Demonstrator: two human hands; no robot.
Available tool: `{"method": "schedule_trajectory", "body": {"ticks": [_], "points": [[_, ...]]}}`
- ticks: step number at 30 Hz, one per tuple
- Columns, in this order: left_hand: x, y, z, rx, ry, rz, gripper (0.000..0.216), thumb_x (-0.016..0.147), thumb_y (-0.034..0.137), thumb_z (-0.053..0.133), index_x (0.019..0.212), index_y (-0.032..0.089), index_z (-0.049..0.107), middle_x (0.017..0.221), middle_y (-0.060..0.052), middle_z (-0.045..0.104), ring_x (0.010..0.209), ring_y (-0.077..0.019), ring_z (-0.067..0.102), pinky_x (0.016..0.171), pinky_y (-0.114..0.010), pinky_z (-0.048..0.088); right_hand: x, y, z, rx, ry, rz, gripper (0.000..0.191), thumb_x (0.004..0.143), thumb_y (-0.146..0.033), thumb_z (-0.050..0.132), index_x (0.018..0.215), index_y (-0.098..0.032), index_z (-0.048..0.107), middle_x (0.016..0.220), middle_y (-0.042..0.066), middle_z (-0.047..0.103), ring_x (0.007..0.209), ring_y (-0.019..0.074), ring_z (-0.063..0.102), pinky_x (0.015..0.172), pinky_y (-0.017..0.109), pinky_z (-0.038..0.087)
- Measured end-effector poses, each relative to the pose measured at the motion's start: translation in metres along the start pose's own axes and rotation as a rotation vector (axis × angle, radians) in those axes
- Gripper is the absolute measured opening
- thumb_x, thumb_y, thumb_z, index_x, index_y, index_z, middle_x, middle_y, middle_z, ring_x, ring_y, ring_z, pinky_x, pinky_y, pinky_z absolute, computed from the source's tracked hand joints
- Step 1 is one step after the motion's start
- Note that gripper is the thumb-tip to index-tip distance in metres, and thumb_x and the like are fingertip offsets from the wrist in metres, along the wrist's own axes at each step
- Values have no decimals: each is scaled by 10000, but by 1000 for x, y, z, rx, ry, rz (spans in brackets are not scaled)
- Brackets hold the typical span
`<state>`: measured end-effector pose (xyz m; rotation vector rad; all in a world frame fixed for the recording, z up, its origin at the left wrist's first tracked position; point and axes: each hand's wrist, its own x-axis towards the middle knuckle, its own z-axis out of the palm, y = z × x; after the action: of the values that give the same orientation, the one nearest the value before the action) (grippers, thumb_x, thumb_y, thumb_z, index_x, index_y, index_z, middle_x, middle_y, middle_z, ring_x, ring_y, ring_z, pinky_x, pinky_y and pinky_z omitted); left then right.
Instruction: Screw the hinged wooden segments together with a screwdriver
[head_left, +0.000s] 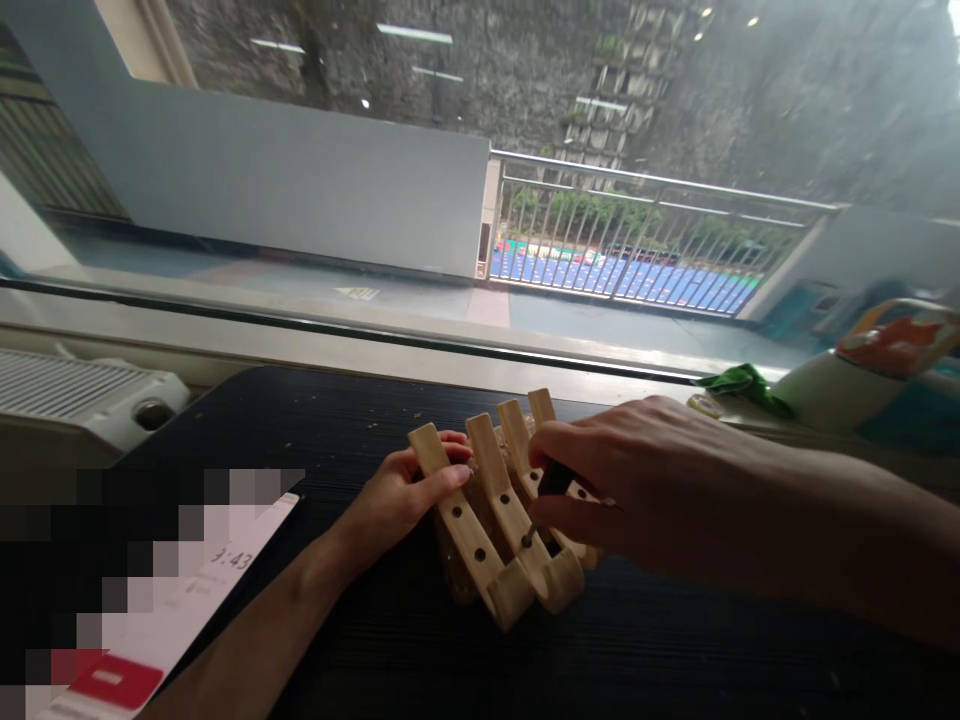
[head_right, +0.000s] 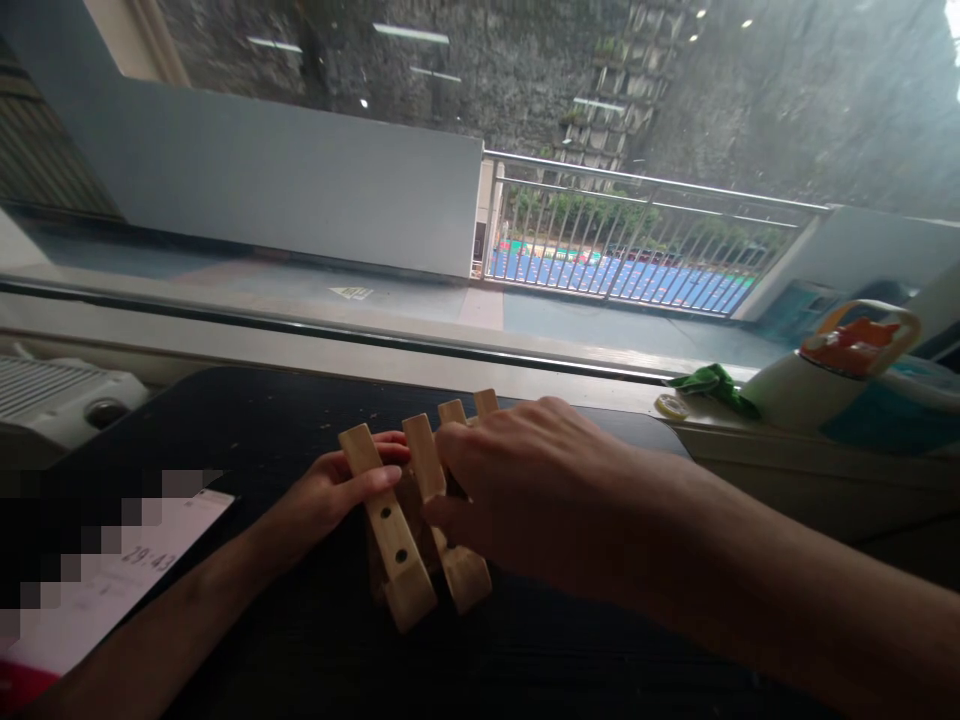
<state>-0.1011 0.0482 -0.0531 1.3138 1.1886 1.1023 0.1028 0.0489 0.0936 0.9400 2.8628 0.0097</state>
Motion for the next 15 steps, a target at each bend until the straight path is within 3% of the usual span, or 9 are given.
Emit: {"method": "schedule_trajectory", "body": {"ticks": [3, 6, 12, 15], "points": [[0, 2, 0, 6, 0, -12, 250, 722, 387, 664, 883, 203, 715, 1230, -62, 590, 1152, -287, 531, 977, -392, 430, -6, 1, -6, 132, -11, -107, 142, 895, -157, 448, 885, -190, 586, 746, -6, 605, 594, 85, 510, 543, 222, 321], [-1, 4, 1, 2, -4, -15, 253, 718, 383, 667, 889, 203, 716, 1235, -63, 588, 1155, -287, 529, 980, -391, 427, -5, 0, 2, 138, 3, -127, 153, 900, -138, 431, 881, -178, 578, 761, -2, 599, 585, 80, 491, 539, 224, 313], [0, 3, 1, -9, 7, -12, 238, 707, 379, 680, 867, 206, 716, 1224, -59, 595, 1161, -285, 524, 988, -389, 423, 8, -2, 19, 13, 73, 157, 296, 922, -339, 420, 725, -178, 570, 519, -32, 472, 421, 85, 332, 429, 249, 172], [0, 3, 1, -7, 13, -18, 234, 709, 380, 679, 863, 207, 714, 1223, -57, 593, 1160, -281, 525, 990, -383, 420, 6, 0, 11, 24, 51, 151, 305, 908, -367, 436, 702, -183, 566, 531, -23, 500, 439, 89, 374, 444, 246, 189]]}}
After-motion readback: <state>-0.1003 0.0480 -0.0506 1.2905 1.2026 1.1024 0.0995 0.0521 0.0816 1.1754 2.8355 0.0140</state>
